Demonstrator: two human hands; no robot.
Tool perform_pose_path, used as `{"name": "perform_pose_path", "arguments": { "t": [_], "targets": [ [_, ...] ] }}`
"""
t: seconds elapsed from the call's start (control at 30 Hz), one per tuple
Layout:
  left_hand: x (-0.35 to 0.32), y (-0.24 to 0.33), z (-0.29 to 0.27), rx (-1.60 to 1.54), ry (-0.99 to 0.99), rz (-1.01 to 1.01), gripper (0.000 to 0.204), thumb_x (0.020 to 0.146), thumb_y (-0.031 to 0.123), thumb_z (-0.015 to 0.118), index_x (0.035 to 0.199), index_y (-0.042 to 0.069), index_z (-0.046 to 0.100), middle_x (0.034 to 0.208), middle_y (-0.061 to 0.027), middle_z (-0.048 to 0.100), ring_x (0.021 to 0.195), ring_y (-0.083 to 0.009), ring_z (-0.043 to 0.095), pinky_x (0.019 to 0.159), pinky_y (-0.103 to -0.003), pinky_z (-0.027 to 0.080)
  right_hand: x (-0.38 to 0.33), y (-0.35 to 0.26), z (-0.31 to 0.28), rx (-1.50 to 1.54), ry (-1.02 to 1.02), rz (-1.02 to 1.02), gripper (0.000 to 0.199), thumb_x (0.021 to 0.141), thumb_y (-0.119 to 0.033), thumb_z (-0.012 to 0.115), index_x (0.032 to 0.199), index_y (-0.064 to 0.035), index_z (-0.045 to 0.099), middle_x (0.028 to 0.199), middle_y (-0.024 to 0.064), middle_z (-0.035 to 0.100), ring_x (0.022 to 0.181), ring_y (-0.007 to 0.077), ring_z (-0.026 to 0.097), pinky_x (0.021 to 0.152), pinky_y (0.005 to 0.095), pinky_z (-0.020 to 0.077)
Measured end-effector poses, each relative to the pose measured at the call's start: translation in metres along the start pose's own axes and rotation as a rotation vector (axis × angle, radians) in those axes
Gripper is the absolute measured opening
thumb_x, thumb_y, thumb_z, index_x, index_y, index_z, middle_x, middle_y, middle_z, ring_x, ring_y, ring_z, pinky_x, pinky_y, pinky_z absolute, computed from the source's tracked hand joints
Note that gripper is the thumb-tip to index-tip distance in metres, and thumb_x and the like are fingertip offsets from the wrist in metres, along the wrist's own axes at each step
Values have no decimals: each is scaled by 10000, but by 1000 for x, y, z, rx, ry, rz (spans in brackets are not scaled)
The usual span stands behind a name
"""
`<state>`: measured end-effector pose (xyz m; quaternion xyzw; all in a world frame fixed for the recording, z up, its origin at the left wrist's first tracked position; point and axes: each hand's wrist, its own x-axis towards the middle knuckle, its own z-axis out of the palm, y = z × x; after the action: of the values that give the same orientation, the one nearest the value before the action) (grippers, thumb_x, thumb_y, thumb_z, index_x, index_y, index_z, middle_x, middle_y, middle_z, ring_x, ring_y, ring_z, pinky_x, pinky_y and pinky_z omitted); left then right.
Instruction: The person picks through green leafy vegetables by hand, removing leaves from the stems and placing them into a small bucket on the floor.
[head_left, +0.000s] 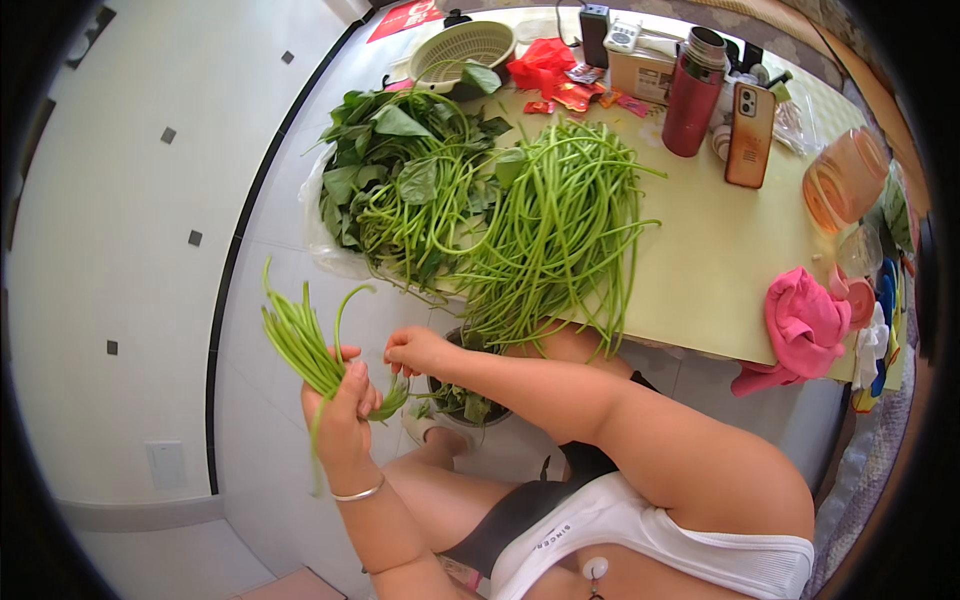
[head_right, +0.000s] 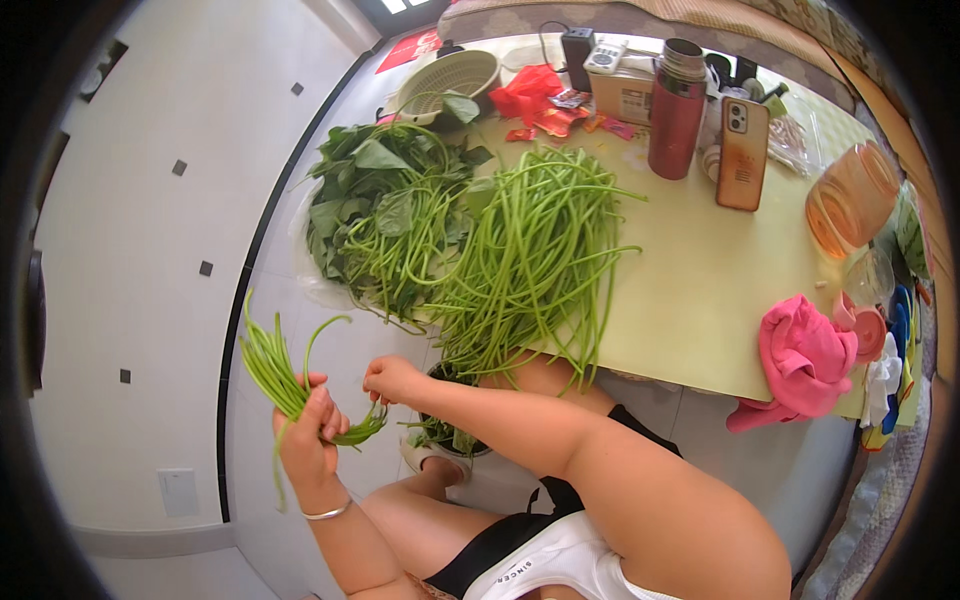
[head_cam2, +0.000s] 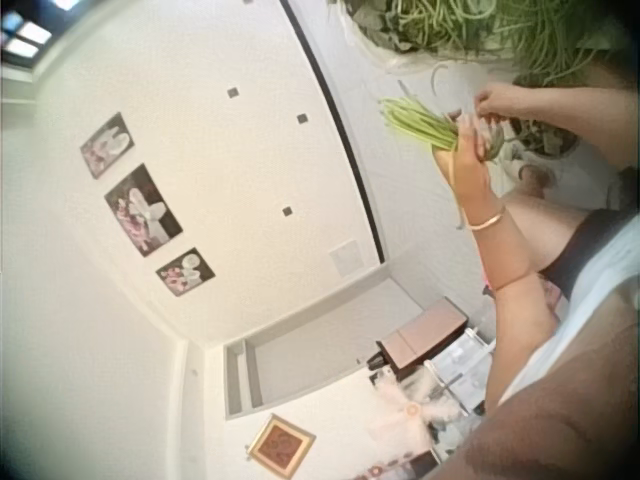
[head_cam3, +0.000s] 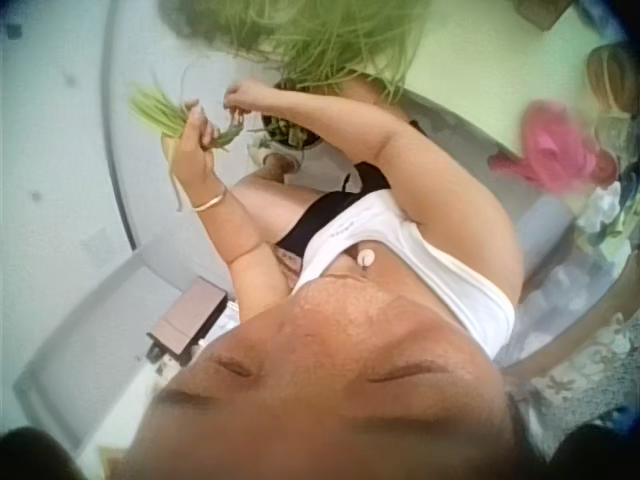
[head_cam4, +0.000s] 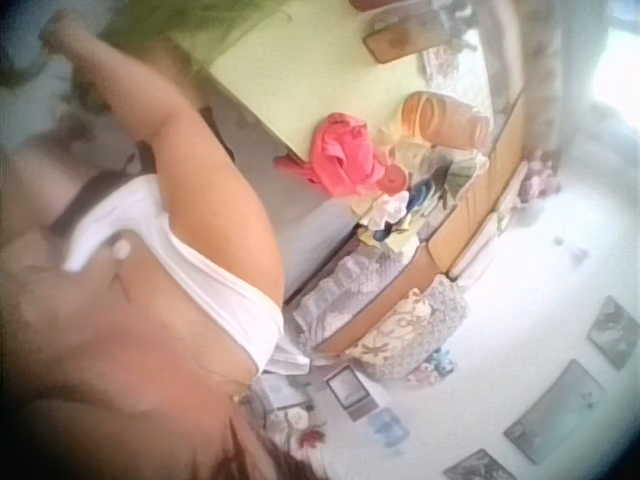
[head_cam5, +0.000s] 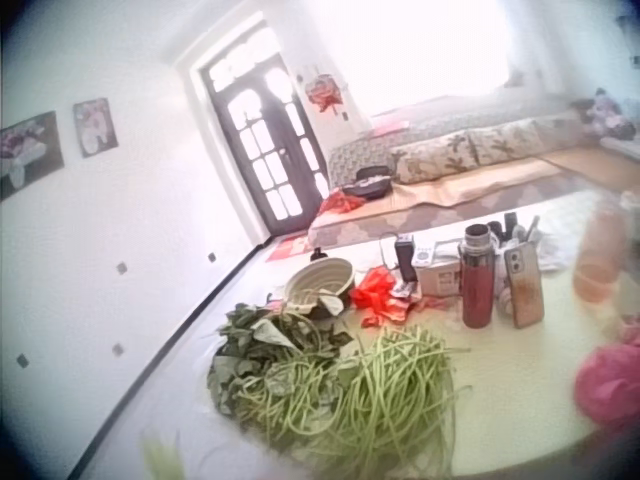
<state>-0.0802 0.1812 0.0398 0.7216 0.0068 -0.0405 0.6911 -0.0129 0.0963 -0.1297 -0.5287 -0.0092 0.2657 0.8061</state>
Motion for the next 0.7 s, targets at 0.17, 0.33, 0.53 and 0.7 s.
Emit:
{"name": "perform_pose_path", "arguments": {
  "t": [0.17,0.33,0.53,0.7],
  "targets": [
    [33,62,95,-30,-293,-33,239,892,138,622,1055,-12,533,664,4,427,518,-92,394,500,-268,371,20,33,-13,20,123,-164,103,842,-135,587,849,-39,623,704,67,627,568,144,547,519,316,446],
    [64,89,175,163,-425,-43,234,876,142,641,1020,-3,527,682,-10,463,551,-109,461,515,-283,421,22,30,8,-14,219,-125,124,838,-125,546,866,-21,608,710,85,626,568,163,563,519,330,459],
    [93,51,285,367,-541,-148,188,833,118,662,912,5,536,752,-51,532,621,-154,531,538,-314,467,26,40,-6,34,172,-254,132,837,-116,537,867,-14,616,718,93,635,583,173,577,535,332,474],
    [117,17,299,598,-576,-40,327,789,210,727,964,-13,564,831,-72,551,676,-165,514,551,-304,441,16,31,-7,-6,114,-207,130,836,-110,535,862,-12,617,720,94,639,590,177,581,544,334,480]
  ]
}}
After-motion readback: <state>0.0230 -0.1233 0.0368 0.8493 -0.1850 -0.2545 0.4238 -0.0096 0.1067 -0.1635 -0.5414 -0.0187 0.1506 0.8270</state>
